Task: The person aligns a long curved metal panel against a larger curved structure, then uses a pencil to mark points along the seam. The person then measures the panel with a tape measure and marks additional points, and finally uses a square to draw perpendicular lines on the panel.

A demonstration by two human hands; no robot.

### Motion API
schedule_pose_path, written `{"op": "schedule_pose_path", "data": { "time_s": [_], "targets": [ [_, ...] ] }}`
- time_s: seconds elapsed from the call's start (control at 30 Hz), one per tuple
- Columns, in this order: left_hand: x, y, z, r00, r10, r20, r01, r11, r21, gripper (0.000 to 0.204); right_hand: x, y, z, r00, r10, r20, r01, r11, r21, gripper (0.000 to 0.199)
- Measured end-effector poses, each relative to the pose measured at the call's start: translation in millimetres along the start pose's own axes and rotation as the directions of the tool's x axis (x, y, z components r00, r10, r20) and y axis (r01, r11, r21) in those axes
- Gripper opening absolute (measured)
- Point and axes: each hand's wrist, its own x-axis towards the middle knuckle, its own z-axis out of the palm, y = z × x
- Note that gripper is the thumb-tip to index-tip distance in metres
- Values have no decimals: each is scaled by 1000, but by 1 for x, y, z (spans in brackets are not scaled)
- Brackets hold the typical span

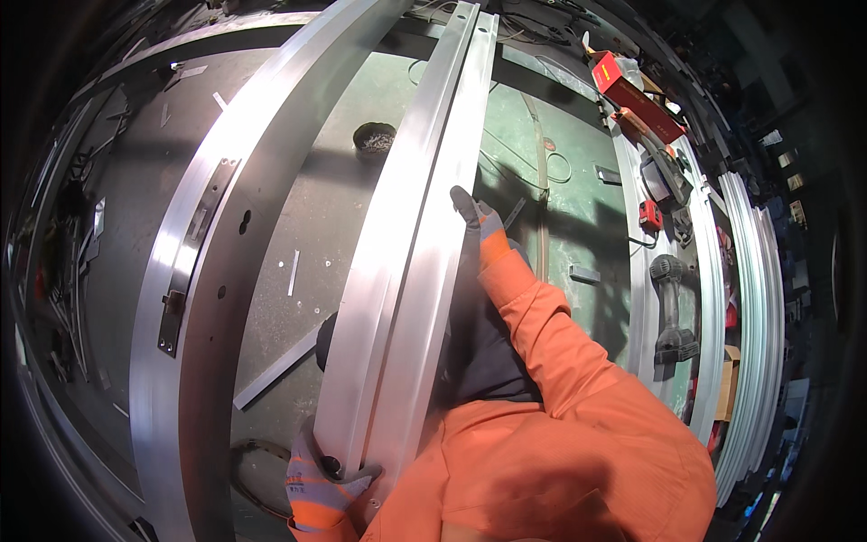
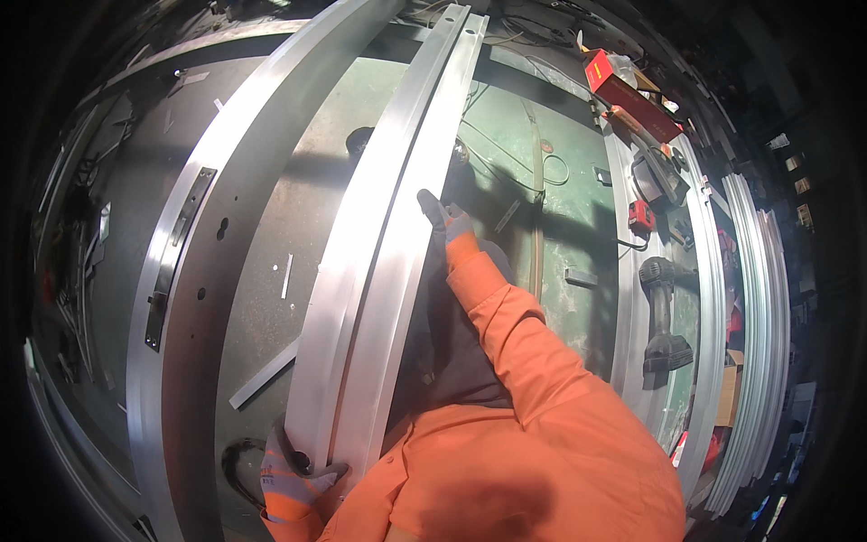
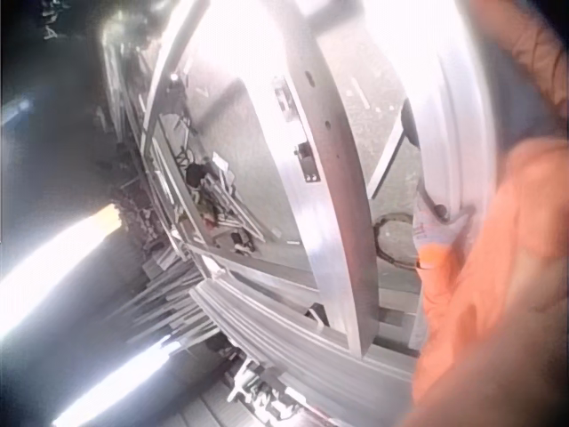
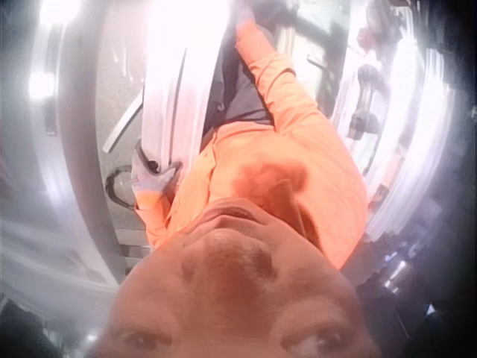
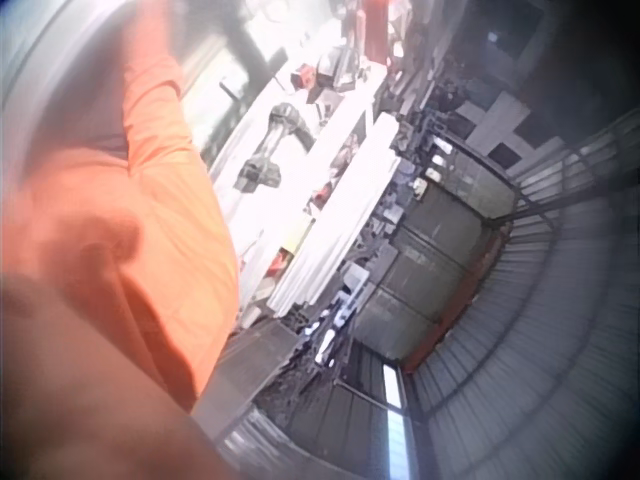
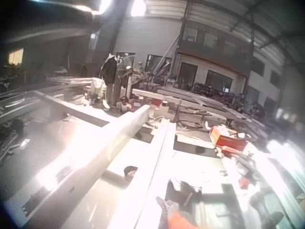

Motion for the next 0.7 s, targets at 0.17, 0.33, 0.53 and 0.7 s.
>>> {"op": "schedule_pose_path", "data": {
  "time_s": [0.17, 0.33, 0.53, 0.7],
  "targets": [
    [-1, -9, 1, 999, -33, 11, 31, 990, 138, 101, -47, -34, 49, 996, -83, -16, 81, 993, -84, 21],
    [0, -2, 1, 999, 41, 27, -42, 998, 52, 99, -11, 3, 25, 982, -84, 167, 65, 991, 117, 24],
    [1, -5, 2, 998, 51, 22, -53, 993, 108, 100, 4, 16, 25, 992, -72, 108, 46, 974, 222, 27],
    [-4, -8, 3, 994, -113, -2, 113, 993, 42, 97, 13, -50, 44, 996, -23, 90, 6, 983, 185, 27]
  ]
}}
